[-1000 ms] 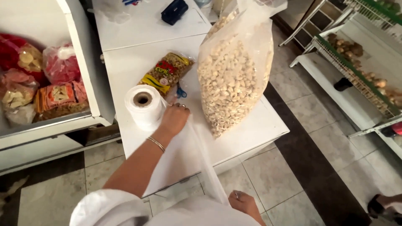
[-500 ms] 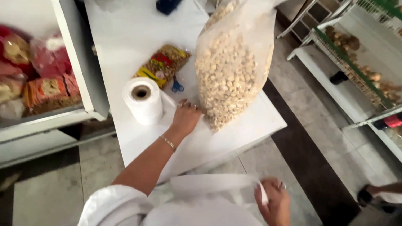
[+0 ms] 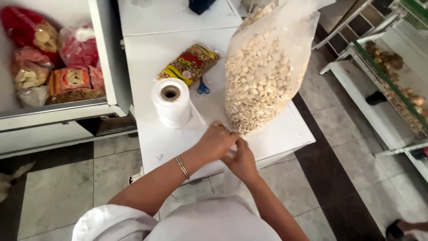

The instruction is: Portioning bulk snacks from a large bag into smaller individual plastic bags and tying them closed.

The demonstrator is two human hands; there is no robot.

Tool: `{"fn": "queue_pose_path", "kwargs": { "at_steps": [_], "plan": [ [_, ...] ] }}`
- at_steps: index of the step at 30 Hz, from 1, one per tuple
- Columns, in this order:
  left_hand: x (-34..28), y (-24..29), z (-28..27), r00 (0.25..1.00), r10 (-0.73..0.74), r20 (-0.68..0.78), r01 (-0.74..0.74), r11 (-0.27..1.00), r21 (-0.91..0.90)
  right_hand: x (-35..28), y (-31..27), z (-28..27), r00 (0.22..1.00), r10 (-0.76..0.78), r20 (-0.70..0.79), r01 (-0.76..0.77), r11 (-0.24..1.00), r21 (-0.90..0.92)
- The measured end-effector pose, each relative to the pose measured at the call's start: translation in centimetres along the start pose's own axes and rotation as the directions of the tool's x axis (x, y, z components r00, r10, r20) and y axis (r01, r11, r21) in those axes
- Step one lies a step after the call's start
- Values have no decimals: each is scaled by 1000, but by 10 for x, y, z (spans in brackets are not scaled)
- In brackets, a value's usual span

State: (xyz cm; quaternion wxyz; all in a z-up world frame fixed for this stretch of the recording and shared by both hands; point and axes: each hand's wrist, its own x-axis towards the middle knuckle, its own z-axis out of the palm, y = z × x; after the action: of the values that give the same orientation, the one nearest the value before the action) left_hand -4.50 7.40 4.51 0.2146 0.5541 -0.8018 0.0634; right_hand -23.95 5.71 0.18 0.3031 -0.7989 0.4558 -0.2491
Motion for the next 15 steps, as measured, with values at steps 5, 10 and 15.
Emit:
{"fn": "queue_pose_path", "kwargs": {
  "at_steps": [5, 10, 15],
  "plan": [
    [1, -7, -111, 996, 3, 85, 4, 997, -82, 18, 16, 11, 959, -224, -171, 225, 974, -18],
    [7, -100, -115, 985, -168, 31, 133, 870, 475, -26, 65, -10, 980, -91, -176, 125, 973, 192],
    [18, -139, -68, 916, -288, 279, 115, 855, 505, -82, 106, -5, 976, -138, -169, 159, 980, 118]
  ]
}}
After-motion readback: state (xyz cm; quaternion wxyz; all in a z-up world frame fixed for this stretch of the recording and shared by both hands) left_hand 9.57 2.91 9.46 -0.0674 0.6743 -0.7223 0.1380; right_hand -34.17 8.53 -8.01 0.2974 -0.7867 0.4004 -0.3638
